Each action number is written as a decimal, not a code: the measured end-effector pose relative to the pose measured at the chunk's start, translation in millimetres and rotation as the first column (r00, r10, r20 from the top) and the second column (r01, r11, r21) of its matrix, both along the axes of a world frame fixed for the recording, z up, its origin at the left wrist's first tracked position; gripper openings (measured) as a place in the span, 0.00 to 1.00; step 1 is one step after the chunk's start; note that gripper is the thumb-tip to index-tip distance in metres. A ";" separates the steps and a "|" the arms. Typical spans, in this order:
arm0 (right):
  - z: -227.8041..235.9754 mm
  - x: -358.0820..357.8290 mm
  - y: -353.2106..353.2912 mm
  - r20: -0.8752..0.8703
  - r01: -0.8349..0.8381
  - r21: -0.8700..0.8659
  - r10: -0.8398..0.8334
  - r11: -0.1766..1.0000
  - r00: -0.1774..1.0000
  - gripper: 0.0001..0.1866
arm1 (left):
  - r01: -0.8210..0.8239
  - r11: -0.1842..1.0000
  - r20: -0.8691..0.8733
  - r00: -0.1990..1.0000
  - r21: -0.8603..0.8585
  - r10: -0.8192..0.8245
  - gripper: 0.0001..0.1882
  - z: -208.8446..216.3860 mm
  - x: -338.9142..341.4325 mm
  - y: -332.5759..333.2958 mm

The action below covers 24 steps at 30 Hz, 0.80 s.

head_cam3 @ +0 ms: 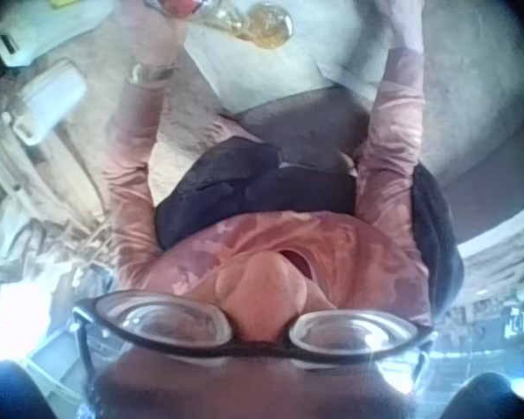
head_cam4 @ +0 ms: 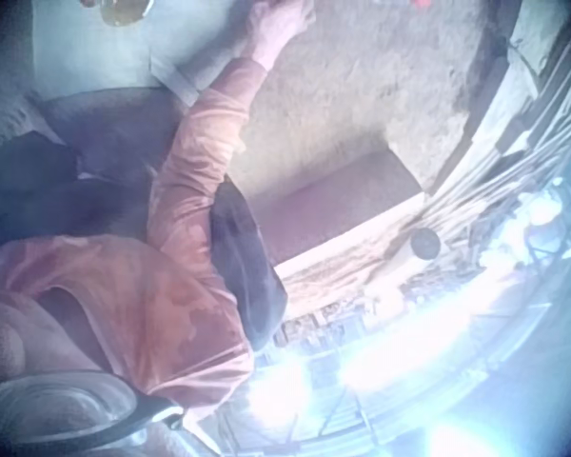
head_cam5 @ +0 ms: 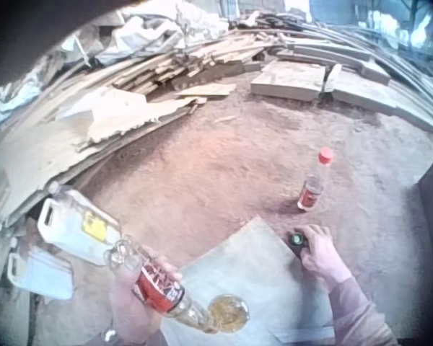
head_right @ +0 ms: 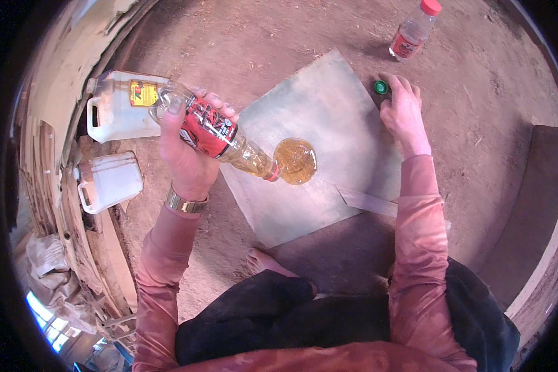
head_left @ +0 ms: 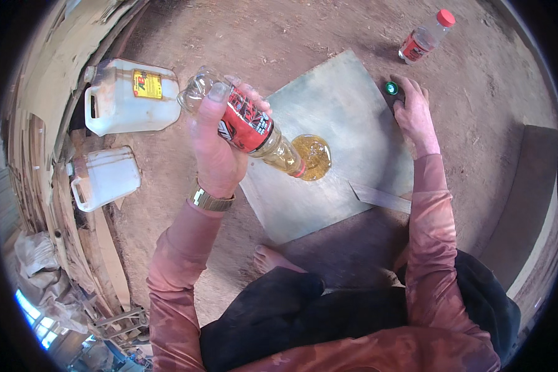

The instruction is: The person sits on the floor and pours a yellow liquid from two plastic bottles onto a flat sheet. They then use a small wooden stick to spread the liquid across the sheet's surface.

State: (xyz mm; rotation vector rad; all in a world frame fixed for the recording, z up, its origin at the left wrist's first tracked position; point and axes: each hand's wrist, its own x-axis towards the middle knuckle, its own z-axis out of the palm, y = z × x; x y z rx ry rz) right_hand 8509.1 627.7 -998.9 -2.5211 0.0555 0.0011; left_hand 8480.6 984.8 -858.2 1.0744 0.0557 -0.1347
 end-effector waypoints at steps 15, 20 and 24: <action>-15.0 1.3 3.6 0.077 0.067 -0.092 -0.060 0.993 0.995 0.22 | -0.021 0.993 0.075 0.997 0.114 0.013 0.23 7.7 -7.9 -6.3; -10.4 -3.1 10.3 0.075 0.134 -0.092 -0.128 0.987 0.989 0.17 | -0.021 0.988 0.050 0.999 0.150 0.014 0.26 7.9 -9.7 -5.3; 1.2 -7.3 20.5 0.108 0.252 -0.016 -0.249 0.968 0.962 0.18 | -0.017 0.988 0.038 0.999 0.157 0.011 0.27 6.1 -9.5 -4.1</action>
